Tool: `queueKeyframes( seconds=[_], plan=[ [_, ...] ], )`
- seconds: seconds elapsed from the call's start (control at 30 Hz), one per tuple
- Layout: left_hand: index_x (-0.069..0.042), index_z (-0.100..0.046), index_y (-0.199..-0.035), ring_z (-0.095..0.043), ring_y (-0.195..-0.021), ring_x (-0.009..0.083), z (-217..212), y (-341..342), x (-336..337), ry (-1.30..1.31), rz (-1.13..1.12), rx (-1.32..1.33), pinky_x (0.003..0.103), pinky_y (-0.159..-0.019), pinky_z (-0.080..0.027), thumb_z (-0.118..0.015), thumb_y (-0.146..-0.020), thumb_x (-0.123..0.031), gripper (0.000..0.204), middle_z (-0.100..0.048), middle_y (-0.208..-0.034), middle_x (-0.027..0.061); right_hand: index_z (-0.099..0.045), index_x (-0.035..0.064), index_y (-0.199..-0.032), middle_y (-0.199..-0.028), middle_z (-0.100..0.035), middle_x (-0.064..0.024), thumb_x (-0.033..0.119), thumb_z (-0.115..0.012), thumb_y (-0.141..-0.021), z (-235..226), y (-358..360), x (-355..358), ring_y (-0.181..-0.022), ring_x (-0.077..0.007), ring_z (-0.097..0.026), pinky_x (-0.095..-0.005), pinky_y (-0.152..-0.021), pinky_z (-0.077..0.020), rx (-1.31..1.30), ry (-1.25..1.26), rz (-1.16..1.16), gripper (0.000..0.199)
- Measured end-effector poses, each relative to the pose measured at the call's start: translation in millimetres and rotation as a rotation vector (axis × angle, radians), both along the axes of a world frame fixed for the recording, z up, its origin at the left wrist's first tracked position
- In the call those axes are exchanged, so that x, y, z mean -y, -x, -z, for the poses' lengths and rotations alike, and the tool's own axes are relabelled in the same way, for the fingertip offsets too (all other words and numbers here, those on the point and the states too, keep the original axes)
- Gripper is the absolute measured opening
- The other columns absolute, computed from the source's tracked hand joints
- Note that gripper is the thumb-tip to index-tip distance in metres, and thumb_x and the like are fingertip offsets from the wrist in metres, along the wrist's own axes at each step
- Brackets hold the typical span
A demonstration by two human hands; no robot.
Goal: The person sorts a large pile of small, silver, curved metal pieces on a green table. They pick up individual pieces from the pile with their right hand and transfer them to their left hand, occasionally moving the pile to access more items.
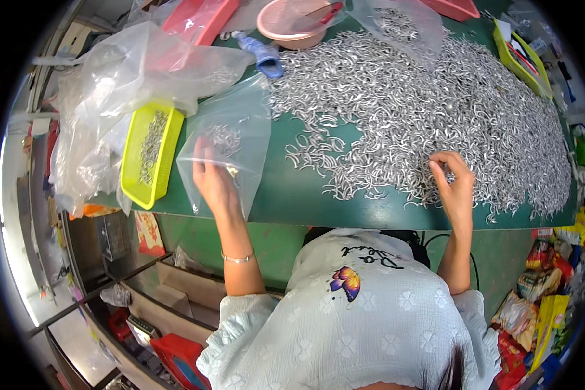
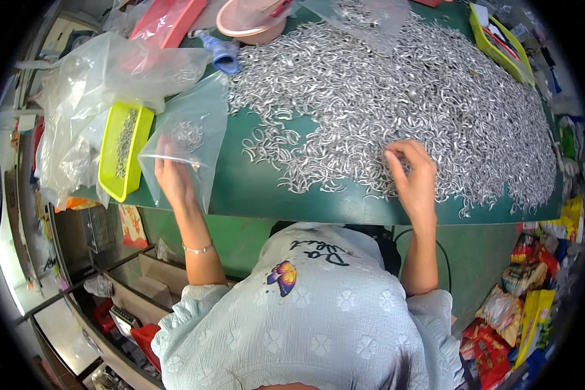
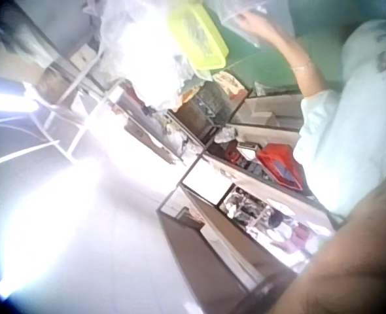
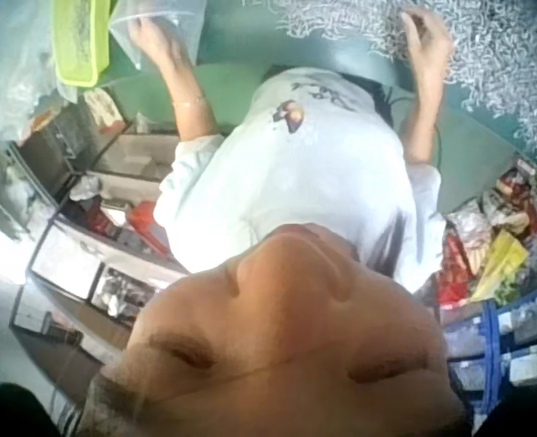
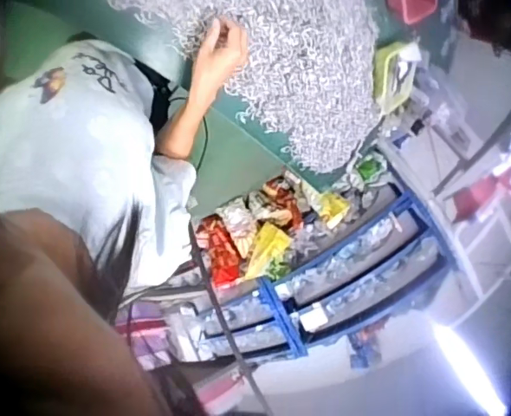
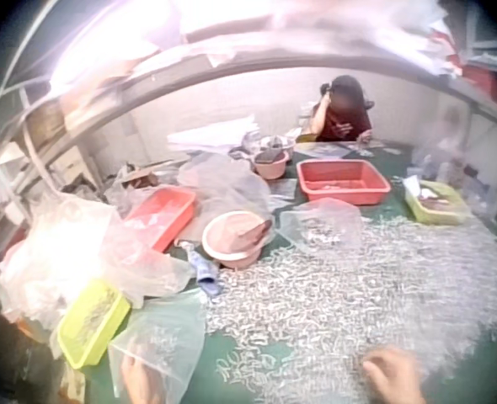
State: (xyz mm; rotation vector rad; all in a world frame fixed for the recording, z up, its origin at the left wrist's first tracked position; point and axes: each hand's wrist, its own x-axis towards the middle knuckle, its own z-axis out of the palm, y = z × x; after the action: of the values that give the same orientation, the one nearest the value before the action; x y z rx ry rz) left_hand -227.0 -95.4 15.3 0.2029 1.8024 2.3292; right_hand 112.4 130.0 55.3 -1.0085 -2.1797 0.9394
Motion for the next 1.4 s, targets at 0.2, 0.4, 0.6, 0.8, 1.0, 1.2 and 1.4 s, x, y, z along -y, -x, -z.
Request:
queueKeyframes(
  seconds=[0.2, 0.4, 0.6, 0.8, 1.0, 1.2, 1.4],
  plan=[
    [0.008, -0.033, -0.137, -0.047, -0.117, 0.0241, 4, -64, 20, -0.014, -0.417, 0.089, 0.039, -0.099, -0.038, -0.046, -0.097, -0.012, 0.047, -0.046, -0.130, 0.0159, -0.063, -0.0008, -0.101, -0.102, -0.062, -0.0152, 0.007, -0.068, -0.080, 8, 48, -21, -0.099, -0.0324, -0.056, -0.0393, -0.087, -0.0445, 0.067, -0.187, -0.124, 0.023],
    [0.004, -0.039, -0.130, -0.048, -0.110, 0.0214, 7, -131, -10, -0.023, -0.725, -0.476, 0.038, -0.096, -0.038, -0.050, -0.090, -0.001, 0.042, -0.049, -0.120, 0.0126, -0.058, 0.0008, -0.114, -0.116, -0.055, -0.0141, 0.015, -0.073, -0.075, 23, 106, -34, -0.111, -0.0322, -0.048, -0.0412, -0.093, -0.0397, 0.184, -0.369, -0.238, 0.044],
    [0.000, -0.044, -0.131, -0.049, -0.118, 0.0281, -36, -97, -74, 0.453, 0.289, -0.798, 0.040, -0.102, -0.037, -0.051, -0.086, 0.005, 0.046, -0.049, -0.128, 0.0174, -0.049, 0.0052, -0.129, -0.131, -0.047, -0.0149, 0.023, -0.075, -0.074, 56, 160, -58, -0.126, -0.0335, -0.039, -0.0444, -0.102, -0.0312, 0.233, -0.489, -0.334, 0.063],
    [-0.003, -0.050, -0.128, -0.035, -0.130, 0.0411, 14, -51, -157, 0.914, 0.404, -0.963, 0.058, -0.103, -0.030, -0.060, -0.086, -0.013, 0.044, -0.046, -0.132, 0.0191, -0.053, 0.0084, -0.126, -0.125, -0.052, -0.0138, 0.024, -0.080, -0.067, 48, 162, -52, -0.124, -0.0320, -0.042, -0.0443, -0.104, -0.0301, 0.222, -0.429, -0.411, 0.067],
    [-0.004, -0.051, -0.121, -0.042, -0.123, 0.0358, 13, -68, -153, 1.024, 0.567, -1.039, 0.056, -0.102, -0.031, -0.064, -0.082, -0.016, 0.042, -0.049, -0.125, 0.0112, -0.058, 0.0059, -0.117, -0.121, -0.052, -0.0138, 0.019, -0.081, -0.064, 36, 144, -44, -0.120, -0.0313, -0.045, -0.0435, -0.099, -0.0347, 0.184, -0.396, -0.502, 0.060],
    [-0.002, -0.053, -0.114, -0.043, -0.118, 0.0351, 6, -97, -127, 0.926, 0.588, -1.081, 0.057, -0.100, -0.032, -0.067, -0.076, -0.010, 0.041, -0.049, -0.118, 0.0141, -0.057, 0.0038, -0.115, -0.122, -0.049, -0.0134, 0.015, -0.078, -0.067, 22, 117, -17, -0.121, -0.0319, -0.044, -0.0423, -0.095, -0.0385, 0.190, -0.392, -0.620, 0.054],
    [-0.001, -0.057, -0.107, -0.047, -0.113, 0.0373, 0, -124, -99, 0.817, 0.596, -1.127, 0.049, -0.095, -0.037, -0.065, -0.075, -0.002, 0.033, -0.051, -0.112, 0.0153, -0.056, 0.0033, -0.115, -0.122, -0.049, -0.0140, 0.015, -0.077, -0.068, 32, 78, 10, -0.123, -0.0327, -0.042, -0.0432, -0.096, -0.0377, 0.204, -0.273, -0.730, 0.053]
  ],
)
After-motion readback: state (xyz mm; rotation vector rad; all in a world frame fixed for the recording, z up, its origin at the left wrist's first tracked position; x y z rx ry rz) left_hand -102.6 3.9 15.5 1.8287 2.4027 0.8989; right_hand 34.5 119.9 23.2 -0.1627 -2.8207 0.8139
